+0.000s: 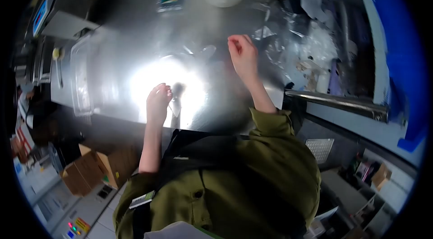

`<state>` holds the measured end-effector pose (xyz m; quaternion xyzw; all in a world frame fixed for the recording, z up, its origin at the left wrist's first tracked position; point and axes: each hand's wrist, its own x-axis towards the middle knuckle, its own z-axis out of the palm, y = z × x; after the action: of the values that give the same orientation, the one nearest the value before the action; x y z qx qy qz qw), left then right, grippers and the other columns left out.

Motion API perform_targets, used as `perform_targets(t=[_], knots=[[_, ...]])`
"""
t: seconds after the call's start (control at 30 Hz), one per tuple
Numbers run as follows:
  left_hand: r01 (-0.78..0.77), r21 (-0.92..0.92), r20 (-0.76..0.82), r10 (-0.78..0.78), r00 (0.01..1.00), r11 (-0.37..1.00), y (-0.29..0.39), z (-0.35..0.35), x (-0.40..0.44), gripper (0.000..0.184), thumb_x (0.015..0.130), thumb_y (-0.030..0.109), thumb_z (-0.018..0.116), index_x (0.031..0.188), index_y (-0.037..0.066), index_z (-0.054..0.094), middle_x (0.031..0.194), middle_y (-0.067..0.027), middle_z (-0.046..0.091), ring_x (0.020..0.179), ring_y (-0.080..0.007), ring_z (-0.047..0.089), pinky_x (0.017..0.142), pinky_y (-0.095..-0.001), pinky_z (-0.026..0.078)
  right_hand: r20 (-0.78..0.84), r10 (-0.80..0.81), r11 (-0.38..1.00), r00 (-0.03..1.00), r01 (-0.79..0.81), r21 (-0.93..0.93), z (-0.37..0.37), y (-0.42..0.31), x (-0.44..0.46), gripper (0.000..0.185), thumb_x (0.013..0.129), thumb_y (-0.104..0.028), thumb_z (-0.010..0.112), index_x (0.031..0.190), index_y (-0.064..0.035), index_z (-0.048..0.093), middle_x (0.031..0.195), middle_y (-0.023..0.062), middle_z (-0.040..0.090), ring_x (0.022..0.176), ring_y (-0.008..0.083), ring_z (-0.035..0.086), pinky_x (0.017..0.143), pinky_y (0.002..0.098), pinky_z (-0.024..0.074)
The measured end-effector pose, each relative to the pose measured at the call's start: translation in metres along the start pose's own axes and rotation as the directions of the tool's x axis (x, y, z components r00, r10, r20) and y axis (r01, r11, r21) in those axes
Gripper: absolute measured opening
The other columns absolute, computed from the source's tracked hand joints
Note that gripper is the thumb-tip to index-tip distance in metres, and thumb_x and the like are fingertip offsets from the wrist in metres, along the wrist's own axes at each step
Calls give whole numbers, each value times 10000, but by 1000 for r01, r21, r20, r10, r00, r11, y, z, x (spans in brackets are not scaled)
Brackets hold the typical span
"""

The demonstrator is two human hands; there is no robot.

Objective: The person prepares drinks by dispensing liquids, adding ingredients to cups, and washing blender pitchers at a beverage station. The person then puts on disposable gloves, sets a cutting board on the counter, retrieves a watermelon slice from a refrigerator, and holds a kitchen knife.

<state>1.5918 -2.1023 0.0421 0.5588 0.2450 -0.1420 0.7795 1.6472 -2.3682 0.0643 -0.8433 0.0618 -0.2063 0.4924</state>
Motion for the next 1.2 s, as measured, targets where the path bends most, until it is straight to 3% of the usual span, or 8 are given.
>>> perform_targets(t=[0.1, 0.17, 0.4, 0.63, 0.8, 0.97, 1.1, 1.2], knots=[[-42, -132, 16, 45, 999, 990, 7, 13, -6, 119, 811, 84, 572, 864, -22, 561, 736, -75, 584, 634, -128, 548, 611, -217, 447, 404, 102, 950, 909, -210, 232, 26, -56, -52, 104, 746, -72, 624, 799, -13, 556, 703, 35, 552, 597, 80, 529, 529, 212, 414], [-71, -99, 16, 73, 997, 993, 11, 15, -12, 125, 819, 92, 563, 856, -28, 559, 734, -66, 584, 618, -113, 541, 580, -212, 443, 525, -58, 978, 849, -56, 199, 46, -76, -77, 123, 723, -74, 638, 754, -11, 537, 700, 41, 551, 574, 111, 537, 517, 234, 415], [30, -19, 48, -29, 998, 999, 15, -31, -47, 292, 878, 147, 470, 1062, -77, 502, 869, -94, 563, 791, -157, 557, 733, -253, 469, 516, -117, 988, 849, 45, 149, 96, -80, -117, 135, 712, -130, 617, 722, -26, 532, 688, 79, 551, 579, 230, 551, 525, 308, 429], [-143, -118, -107, 131, 986, 983, 3, -96, -74, 123, 823, 123, 573, 754, 21, 559, 661, 4, 547, 581, -51, 487, 550, -174, 403, 685, -77, 967, 724, -112, 227, 126, -127, -171, 164, 720, -126, 658, 736, -4, 549, 610, 43, 548, 504, 74, 491, 481, 221, 393], [-100, -272, -65, 85, 994, 957, 11, -162, -128, 58, 826, 77, 549, 840, 22, 559, 733, -5, 557, 618, -62, 501, 578, -193, 417, 735, -119, 896, 667, -248, 369, 167, -163, -228, 87, 781, -67, 581, 782, 19, 566, 639, 4, 560, 556, 40, 487, 508, 183, 389], [-232, -16, -86, 229, 970, 973, -10, -256, -173, 122, 791, 96, 592, 874, 13, 559, 789, -58, 592, 704, -104, 556, 629, -222, 453, 917, -134, 846, 375, -439, 303, 201, -201, -280, 139, 818, -139, 562, 844, -2, 566, 701, 3, 558, 615, 61, 506, 546, 212, 416], [-142, -496, 49, 190, 981, 857, -23, -315, -207, 178, 811, 197, 590, 815, 23, 554, 728, -35, 559, 614, -78, 495, 541, -208, 398, 942, -319, 840, 107, -428, 333, 240, -233, -322, 190, 825, -193, 573, 816, -4, 552, 699, -2, 549, 617, 57, 499, 531, 198, 401], [-333, -194, -247, 282, 927, 923, -24, -349, -239, 205, 820, 204, 576, 730, 22, 547, 625, -6, 512, 542, -70, 446, 503, -207, 362, 944, -304, 873, 131, -358, 331, 267, -256, -344, 167, 815, -157, 566, 802, 8, 590, 705, 21, 581, 600, 68, 528, 514, 198, 409]])
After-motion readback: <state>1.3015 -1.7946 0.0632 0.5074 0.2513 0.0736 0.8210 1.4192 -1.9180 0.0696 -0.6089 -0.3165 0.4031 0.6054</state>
